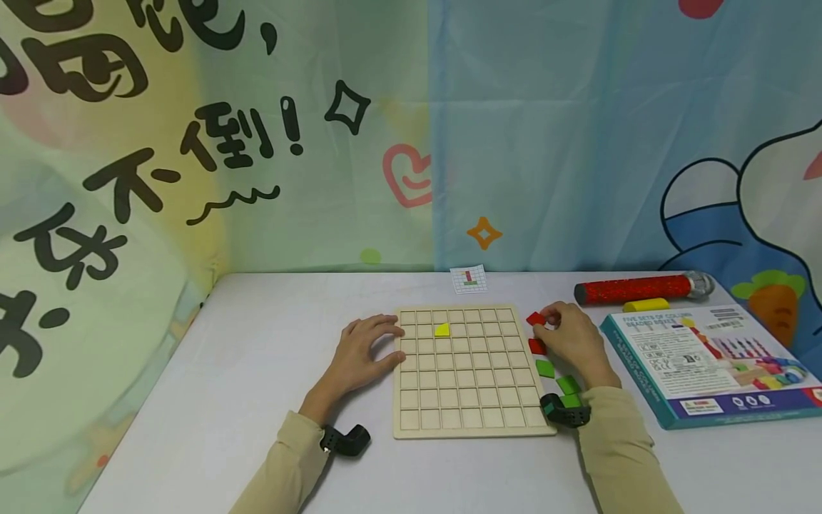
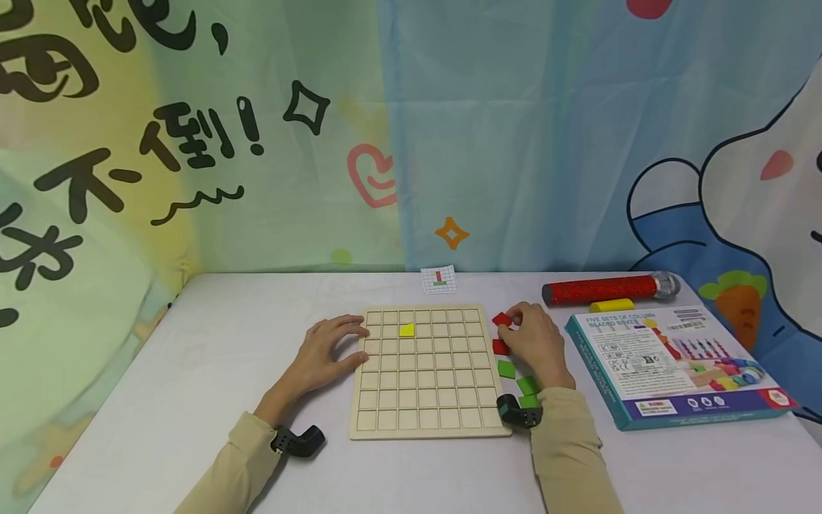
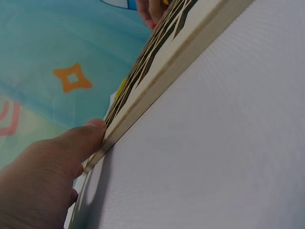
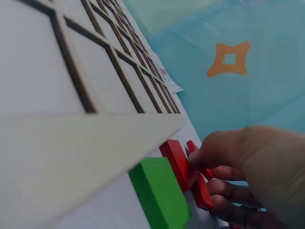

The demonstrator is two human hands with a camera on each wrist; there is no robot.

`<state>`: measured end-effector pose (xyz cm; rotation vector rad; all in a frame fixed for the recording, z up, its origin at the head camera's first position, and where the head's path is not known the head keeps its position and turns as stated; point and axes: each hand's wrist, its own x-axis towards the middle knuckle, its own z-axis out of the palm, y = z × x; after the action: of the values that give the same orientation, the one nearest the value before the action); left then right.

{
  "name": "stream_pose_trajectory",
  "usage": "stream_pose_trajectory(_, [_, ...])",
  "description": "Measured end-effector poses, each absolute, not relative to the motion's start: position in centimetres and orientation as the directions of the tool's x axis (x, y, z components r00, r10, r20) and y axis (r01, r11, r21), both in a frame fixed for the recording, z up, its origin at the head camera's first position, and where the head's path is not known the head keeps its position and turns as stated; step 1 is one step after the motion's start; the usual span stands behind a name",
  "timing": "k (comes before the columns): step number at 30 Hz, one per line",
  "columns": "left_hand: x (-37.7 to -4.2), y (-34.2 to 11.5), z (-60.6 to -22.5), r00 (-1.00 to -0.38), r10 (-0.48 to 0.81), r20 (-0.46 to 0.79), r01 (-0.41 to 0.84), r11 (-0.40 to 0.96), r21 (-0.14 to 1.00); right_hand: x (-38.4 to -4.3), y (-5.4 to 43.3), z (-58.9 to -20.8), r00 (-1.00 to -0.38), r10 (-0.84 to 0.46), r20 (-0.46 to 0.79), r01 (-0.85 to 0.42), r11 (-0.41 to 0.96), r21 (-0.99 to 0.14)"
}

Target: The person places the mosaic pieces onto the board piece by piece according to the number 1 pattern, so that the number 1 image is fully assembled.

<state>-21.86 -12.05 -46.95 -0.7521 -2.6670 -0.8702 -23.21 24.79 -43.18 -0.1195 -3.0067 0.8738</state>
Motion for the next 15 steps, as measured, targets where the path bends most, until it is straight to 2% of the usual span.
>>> stream_pose_trajectory(8, [-21.89,-12.08,-47.02,-0.836,0.402,0.375,0.545,0.690,0.476,-23.23,24.77,-43.02,-0.996,0.085,-0.029,0.087,0.820,-0.566])
stream_pose_trajectory(15, [-21.90,-12.10,-47.03,-0.828,0.405,0.388,0.555,0.686,0.470,-23.22,24.71,-43.09,-0.999,0.050,-0.008,0.045,0.802,-0.596])
